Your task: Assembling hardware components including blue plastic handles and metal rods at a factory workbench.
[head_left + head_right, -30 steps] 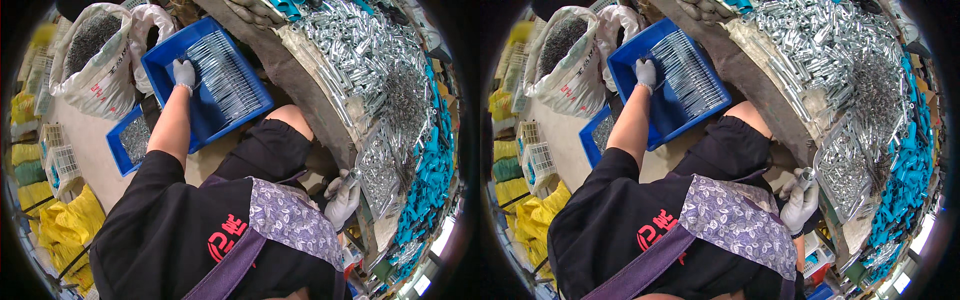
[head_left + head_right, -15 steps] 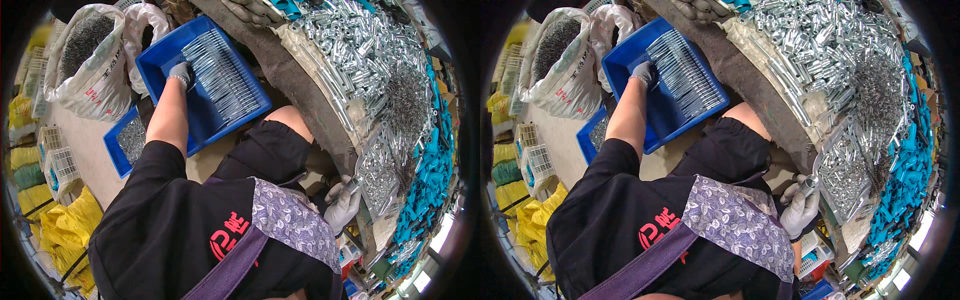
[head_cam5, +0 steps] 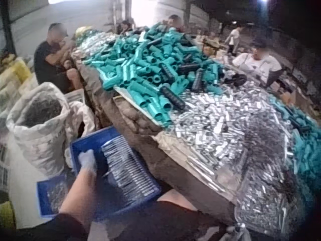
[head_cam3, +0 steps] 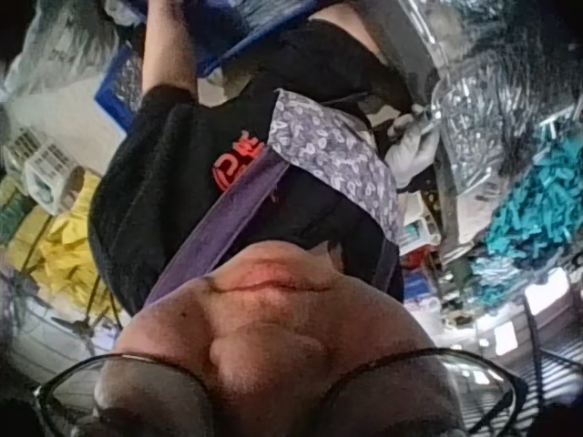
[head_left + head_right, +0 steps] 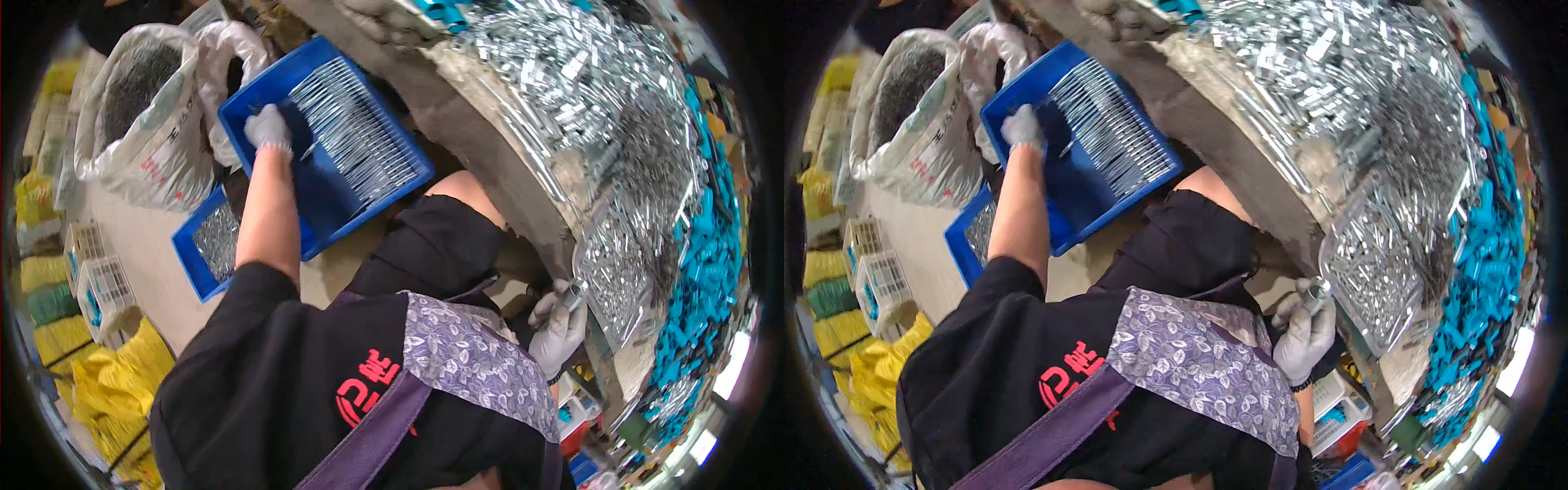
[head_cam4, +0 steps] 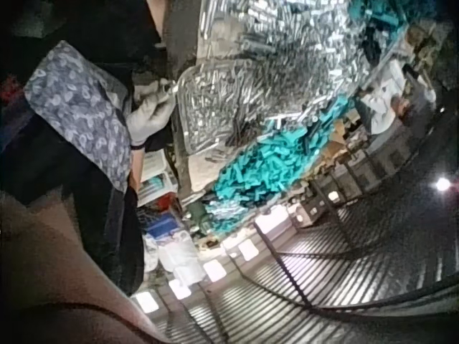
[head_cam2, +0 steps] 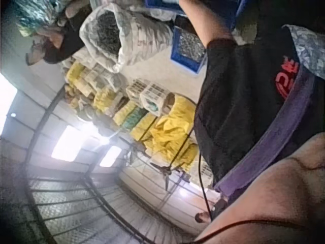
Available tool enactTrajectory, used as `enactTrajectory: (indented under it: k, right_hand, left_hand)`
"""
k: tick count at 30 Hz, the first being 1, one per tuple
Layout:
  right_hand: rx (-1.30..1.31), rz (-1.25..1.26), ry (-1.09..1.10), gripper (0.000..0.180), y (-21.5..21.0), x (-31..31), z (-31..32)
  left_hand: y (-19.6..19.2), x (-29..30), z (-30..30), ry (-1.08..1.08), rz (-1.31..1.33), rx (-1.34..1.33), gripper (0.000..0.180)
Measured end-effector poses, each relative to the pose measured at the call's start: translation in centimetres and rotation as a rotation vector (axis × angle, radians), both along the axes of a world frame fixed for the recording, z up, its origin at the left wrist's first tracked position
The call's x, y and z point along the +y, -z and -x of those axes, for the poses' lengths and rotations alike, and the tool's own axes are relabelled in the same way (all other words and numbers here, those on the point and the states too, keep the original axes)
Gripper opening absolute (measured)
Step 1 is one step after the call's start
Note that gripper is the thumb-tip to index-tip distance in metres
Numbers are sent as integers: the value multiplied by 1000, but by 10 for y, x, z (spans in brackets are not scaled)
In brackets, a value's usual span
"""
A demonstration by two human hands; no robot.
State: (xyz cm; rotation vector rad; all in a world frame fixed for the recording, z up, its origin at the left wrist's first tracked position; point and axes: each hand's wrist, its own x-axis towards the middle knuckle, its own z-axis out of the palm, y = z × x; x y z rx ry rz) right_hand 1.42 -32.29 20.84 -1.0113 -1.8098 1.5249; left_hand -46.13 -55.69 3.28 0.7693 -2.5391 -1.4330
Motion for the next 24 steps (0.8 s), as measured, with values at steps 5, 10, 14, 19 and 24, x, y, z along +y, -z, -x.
enactTrajectory:
  k: [5, 10, 14, 19, 24]
  right_hand:
    - [-61, -11, -115, 31, -16, 3, -13]
    - [13, -254, -218, 35, -29, 9, -55]
    - [18, -193, -15, 33, -31, 2, -116]
    - [60, -120, 207, 33, -38, -9, -183]
    - [81, -101, 298, 33, -28, -6, -229]
  left_hand:
    - [-140, 32, -98, 376, 379, 675, 32]
    - [-243, 156, -244, 1317, -598, 345, 11]
    - [-305, 291, -359, 1832, -423, 642, 25]
    - [-295, 435, -454, 2137, 1, 828, 35]
    - [-263, 478, -484, 2097, 494, 1048, 41]
